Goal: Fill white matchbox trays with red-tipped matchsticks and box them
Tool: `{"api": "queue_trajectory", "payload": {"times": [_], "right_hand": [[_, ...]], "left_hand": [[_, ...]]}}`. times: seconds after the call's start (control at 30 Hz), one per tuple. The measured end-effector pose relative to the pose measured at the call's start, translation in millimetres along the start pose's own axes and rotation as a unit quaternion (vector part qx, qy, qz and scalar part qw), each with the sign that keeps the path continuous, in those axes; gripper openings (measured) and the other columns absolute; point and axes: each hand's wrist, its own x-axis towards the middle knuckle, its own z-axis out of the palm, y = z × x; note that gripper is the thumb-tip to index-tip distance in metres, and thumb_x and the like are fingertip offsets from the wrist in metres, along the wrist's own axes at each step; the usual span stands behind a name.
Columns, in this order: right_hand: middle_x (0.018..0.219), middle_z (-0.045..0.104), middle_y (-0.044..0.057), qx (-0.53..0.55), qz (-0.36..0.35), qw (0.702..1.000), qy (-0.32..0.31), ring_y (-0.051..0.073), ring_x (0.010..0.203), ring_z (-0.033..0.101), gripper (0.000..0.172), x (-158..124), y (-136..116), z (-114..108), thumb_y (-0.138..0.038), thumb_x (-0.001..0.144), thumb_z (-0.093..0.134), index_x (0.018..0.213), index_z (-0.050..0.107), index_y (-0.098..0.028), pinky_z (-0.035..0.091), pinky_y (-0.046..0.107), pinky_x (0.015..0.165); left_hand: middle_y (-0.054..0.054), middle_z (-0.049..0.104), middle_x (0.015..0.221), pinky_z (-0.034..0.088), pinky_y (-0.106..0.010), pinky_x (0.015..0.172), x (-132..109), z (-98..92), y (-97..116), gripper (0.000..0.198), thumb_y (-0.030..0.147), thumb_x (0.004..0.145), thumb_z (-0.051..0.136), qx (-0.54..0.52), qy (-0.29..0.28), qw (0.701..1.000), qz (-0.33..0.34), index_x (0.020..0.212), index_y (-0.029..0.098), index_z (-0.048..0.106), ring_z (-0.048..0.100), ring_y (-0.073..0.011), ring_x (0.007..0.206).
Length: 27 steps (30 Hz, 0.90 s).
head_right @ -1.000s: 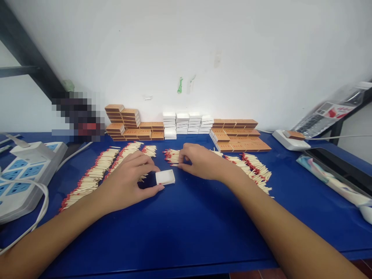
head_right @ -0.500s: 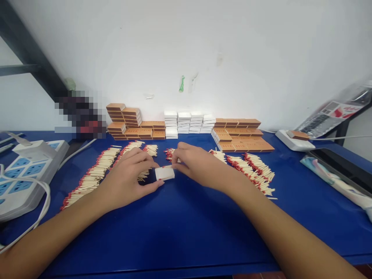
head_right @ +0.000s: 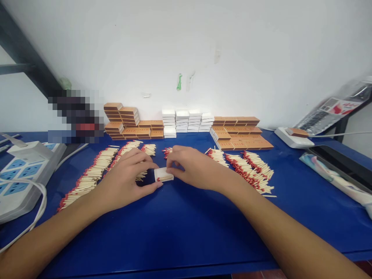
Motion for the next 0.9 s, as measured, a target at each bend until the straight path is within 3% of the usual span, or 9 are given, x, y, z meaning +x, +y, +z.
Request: {"api": "queue_trajectory", "payload": {"times": [0.1,0.27,0.9], "right_hand": [[0.094,0.064,0.004,-0.027,0.030,0.998,0.048,0.017,0.082,0.059,0.013,3,15,0,-0.023,0.101,0.061,0.097,0.073,-0.021,0.042,0.030,0.072],[0.092,0.063,0.004,-0.054,0.060,0.996,0.026,0.017,0.080,0.057,0.011,8,34,5,-0.021,0.097,0.063,0.092,0.073,-0.020,0.040,0.030,0.071],[0.090,0.063,0.005,-0.039,0.078,0.996,-0.010,0.017,0.076,0.053,0.010,6,28,-6,-0.024,0.096,0.062,0.088,0.067,-0.019,0.039,0.030,0.069]], "left_hand": [[-0.005,0.068,0.098,0.050,-0.045,0.095,0,0.7,1,0.022,0.039,0.089,0.080,-0.006,0.001,1.000,0.009,0.100,0.020,0.076,0.059,-0.0252,0.101],[-0.005,0.069,0.098,0.050,-0.046,0.096,-1,2.8,0,0.024,0.040,0.090,0.079,-0.008,-0.001,1.000,0.018,0.100,0.020,0.076,0.060,-0.0252,0.102],[-0.006,0.070,0.098,0.051,-0.047,0.097,0,-0.2,0,0.023,0.041,0.090,0.078,-0.006,-0.010,1.000,0.008,0.102,0.021,0.076,0.060,-0.0259,0.100]]}}
